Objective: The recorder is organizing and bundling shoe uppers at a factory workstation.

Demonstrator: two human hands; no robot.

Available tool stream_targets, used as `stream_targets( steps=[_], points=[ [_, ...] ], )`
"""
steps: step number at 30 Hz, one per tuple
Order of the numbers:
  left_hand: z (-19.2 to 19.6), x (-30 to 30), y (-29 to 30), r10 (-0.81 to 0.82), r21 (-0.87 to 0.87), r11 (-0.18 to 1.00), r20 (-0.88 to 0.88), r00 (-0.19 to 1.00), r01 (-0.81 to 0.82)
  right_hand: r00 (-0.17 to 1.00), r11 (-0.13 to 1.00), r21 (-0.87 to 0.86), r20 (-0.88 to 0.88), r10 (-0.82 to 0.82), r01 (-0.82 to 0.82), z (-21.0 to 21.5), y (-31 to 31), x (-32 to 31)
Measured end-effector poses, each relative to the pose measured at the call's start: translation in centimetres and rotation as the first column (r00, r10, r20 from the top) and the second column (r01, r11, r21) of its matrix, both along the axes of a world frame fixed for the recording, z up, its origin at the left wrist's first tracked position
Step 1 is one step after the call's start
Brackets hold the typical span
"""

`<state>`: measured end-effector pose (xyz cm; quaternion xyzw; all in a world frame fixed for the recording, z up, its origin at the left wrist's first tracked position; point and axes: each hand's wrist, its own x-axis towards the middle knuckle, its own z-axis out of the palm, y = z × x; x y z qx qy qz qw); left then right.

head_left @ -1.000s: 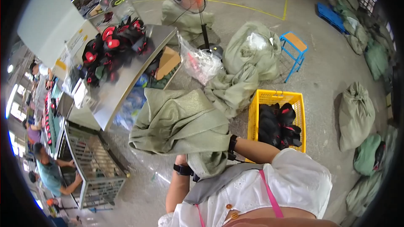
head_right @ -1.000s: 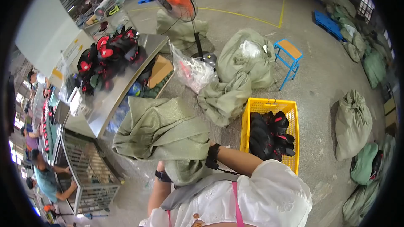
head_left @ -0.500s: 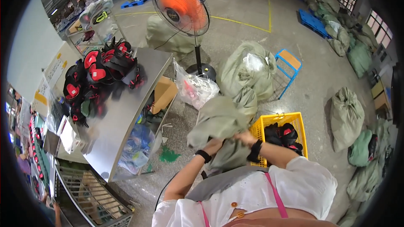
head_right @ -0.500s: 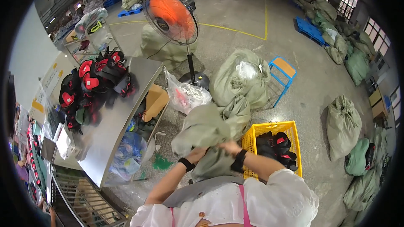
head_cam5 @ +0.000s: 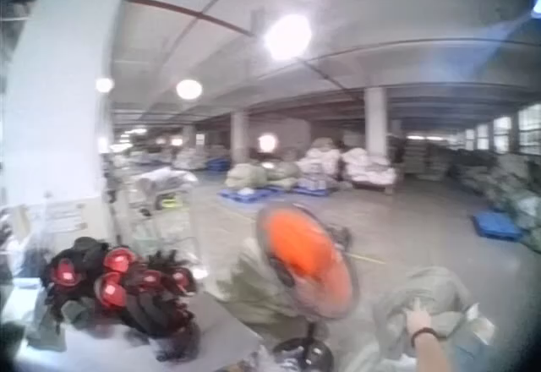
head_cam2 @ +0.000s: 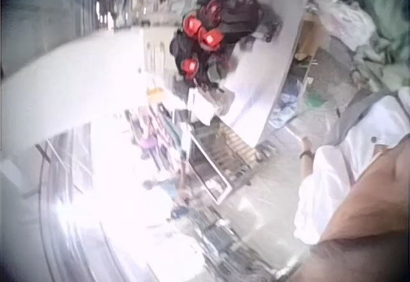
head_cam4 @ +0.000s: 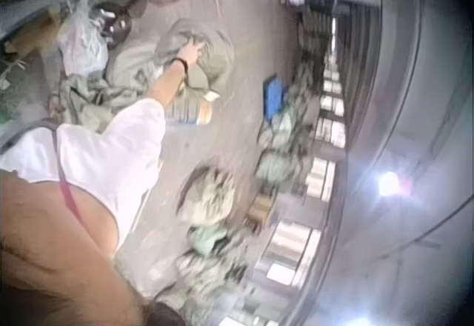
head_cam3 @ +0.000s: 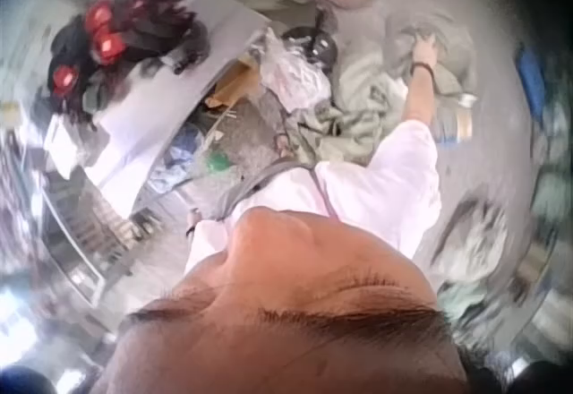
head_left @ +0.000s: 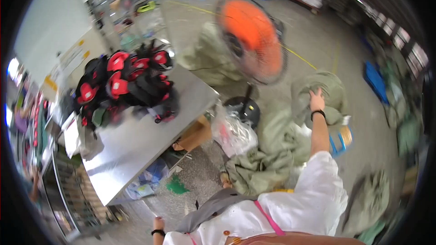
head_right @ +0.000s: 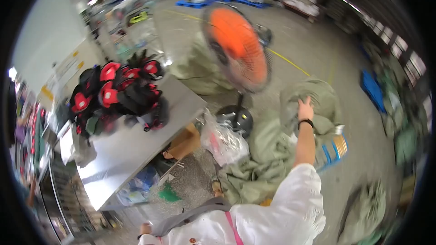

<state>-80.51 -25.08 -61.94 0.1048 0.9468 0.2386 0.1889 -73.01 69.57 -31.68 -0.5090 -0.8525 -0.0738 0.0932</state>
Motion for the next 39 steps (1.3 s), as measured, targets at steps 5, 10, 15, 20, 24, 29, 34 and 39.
stream_targets(
  steps=[5,10,15,20,24,29,34,39],
  points=[
    [9.1,2.6,8.7,0.604,-0.255,0.784,0.108,0.789,-0.565,0.931,0.998,-0.055,0.360,0.059,-0.042,-3.8,6.0,-7.1],
    [10.7,2.0,14.9,0.382,-0.487,0.837,0.194,0.904,-0.249,0.608,0.892,-0.417,0.667,0.431,-0.175,-21.0,9.2,-10.5],
    [12.8,3.5,18.7,0.389,-0.088,0.921,0.185,0.902,-0.379,0.033,0.165,-0.908,0.165,0.986,-0.385,-33.9,-18.0,-11.6],
    [16.6,0.3,22.0,0.246,0.353,0.883,0.215,0.945,-0.311,0.034,-0.517,-0.788,-0.558,0.829,-0.335,-28.9,-44.2,-12.8],
    [17.3,3.5,19.2,0.446,0.665,0.544,0.287,0.848,-0.511,0.174,-0.767,-0.639,-0.763,0.623,-0.057,-16.0,-59.7,-15.2],
    [18.7,7.8,10.5,0.507,0.839,0.044,0.448,0.736,-0.542,0.089,-0.747,-0.631,-0.748,0.658,0.209,-11.8,-68.8,-13.1],
    [18.2,13.2,2.3,0.561,0.533,0.721,-0.075,0.825,-0.442,-0.073,-0.581,-0.795,-0.599,0.798,0.171,-14.1,-76.2,-8.2],
    [22.8,18.6,-7.8,0.918,0.668,0.391,-0.234,0.321,-0.633,-0.760,-0.581,-0.794,-0.265,0.594,-0.177,-16.5,-80.1,-9.7]
  ],
)
